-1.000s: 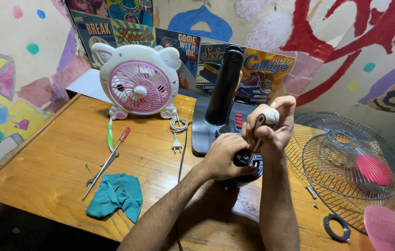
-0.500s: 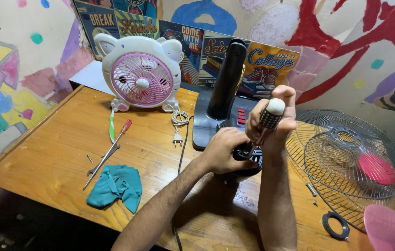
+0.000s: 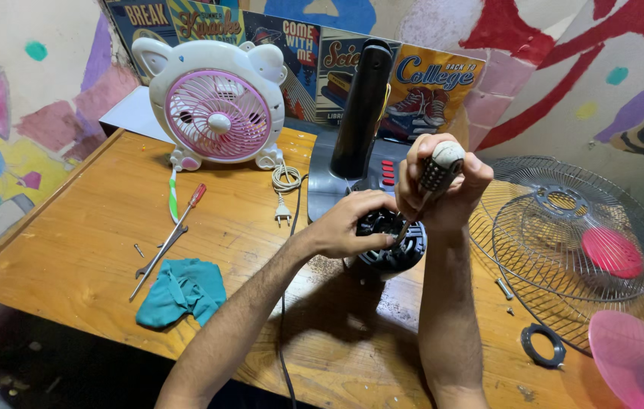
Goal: The person uses a screwdriver to remove screws from the base and motor housing of a black electric fan. They detach the motor housing from the stand, place it on the table, and continue unscrewing internal components. The video shows partial disassembly without reassembly.
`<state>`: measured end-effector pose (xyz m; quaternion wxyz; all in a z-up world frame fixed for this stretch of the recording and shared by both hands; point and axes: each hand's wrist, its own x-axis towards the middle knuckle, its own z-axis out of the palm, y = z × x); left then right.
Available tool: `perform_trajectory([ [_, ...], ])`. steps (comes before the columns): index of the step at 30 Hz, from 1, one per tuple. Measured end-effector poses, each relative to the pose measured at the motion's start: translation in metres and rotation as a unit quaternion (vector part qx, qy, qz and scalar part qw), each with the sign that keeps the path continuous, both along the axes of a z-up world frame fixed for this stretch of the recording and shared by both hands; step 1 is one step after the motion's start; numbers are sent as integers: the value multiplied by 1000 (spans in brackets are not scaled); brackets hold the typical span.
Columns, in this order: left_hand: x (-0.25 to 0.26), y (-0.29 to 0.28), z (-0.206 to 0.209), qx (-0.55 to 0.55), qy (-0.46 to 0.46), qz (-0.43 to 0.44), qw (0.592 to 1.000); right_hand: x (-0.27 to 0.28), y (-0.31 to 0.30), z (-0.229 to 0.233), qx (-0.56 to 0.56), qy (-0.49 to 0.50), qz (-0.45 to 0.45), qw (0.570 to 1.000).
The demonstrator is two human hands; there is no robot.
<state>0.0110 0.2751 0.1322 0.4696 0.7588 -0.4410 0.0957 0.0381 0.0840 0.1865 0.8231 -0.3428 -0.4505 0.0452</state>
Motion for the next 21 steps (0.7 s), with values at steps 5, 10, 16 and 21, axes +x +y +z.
perform_trajectory([
  [5,-6,0,6,-4,-15,11,1000,-7,14,3,31,-41,2,999],
  [10,-9,-2,15,-4,-9,3,1000,-10,14,7,23,-65,-10,998],
  [16,-13,-2,22,-33,-37,8,999,-2,10,-3,7,-13,5,1000],
  [21,-19,-2,23,-59,-43,54,996,-2,6,-4,-9,-2,37,999],
])
